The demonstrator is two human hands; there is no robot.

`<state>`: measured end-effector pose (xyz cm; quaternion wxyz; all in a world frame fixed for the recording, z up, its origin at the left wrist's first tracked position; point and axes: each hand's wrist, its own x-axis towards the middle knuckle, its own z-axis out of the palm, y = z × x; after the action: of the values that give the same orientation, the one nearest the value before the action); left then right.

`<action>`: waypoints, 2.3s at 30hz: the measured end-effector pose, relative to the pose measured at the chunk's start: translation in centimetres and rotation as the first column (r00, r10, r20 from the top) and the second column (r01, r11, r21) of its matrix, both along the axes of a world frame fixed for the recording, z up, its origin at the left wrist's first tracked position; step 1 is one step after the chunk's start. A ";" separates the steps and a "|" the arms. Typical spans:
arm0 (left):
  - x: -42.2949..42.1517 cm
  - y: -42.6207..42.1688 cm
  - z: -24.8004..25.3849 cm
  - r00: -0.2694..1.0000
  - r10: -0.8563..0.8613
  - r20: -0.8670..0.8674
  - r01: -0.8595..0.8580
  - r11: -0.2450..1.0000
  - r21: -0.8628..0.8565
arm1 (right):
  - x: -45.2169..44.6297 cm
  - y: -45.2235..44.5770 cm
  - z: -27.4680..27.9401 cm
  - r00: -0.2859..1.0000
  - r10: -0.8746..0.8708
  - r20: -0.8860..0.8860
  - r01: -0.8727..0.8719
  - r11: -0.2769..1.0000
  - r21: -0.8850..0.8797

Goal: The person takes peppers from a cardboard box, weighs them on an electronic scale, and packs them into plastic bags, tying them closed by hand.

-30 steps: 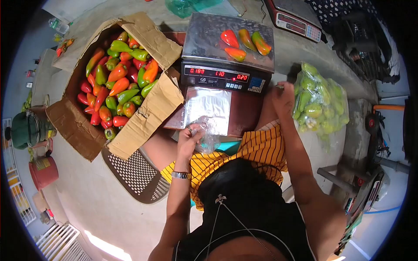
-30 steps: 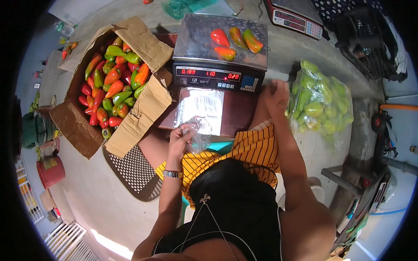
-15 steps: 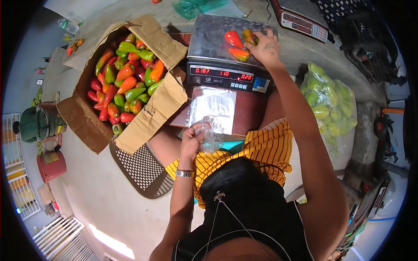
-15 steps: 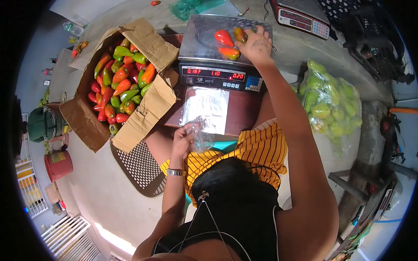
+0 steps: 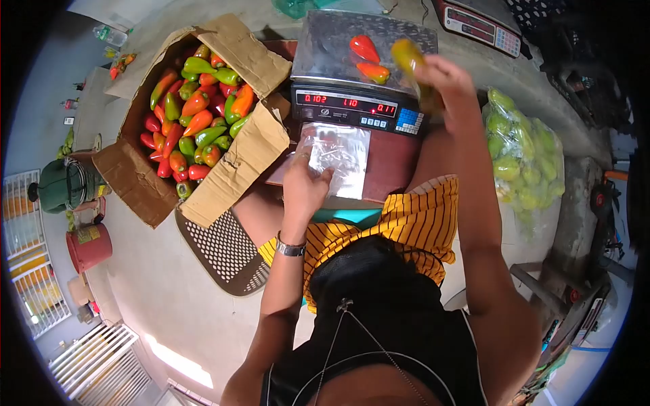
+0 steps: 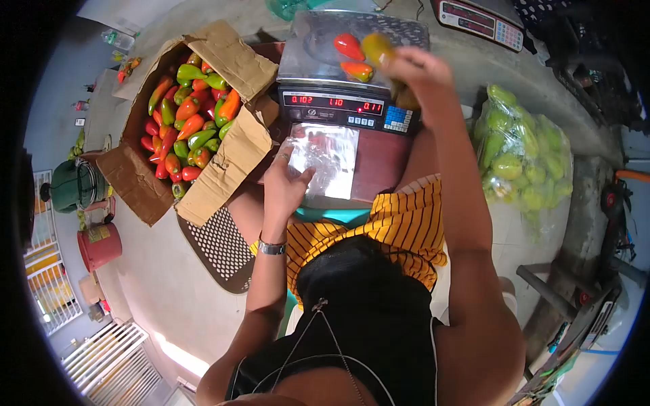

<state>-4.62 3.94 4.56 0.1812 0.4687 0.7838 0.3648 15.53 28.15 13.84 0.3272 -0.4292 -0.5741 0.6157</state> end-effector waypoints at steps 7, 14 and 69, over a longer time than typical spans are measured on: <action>2.2 2.5 2.7 0.969 -0.240 0.059 0.245 0.960 -0.134 | 0.3 -10.9 -4.7 0.916 0.401 -0.028 -0.381 0.842 -0.381; 3.9 1.3 0.6 0.960 -0.281 0.001 0.280 0.955 -0.096 | -1.2 -12.6 -10.3 0.925 0.376 -0.052 -0.330 0.729 -0.599; 0.5 0.9 2.1 0.996 0.087 -0.004 -0.084 0.967 0.240 | -2.0 -11.7 -4.7 0.906 0.203 0.371 -0.384 0.762 0.522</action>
<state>-4.13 4.84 6.71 0.1016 0.4556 0.7550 0.4606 13.49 16.43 9.18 0.2529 -0.2975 -0.8371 0.3830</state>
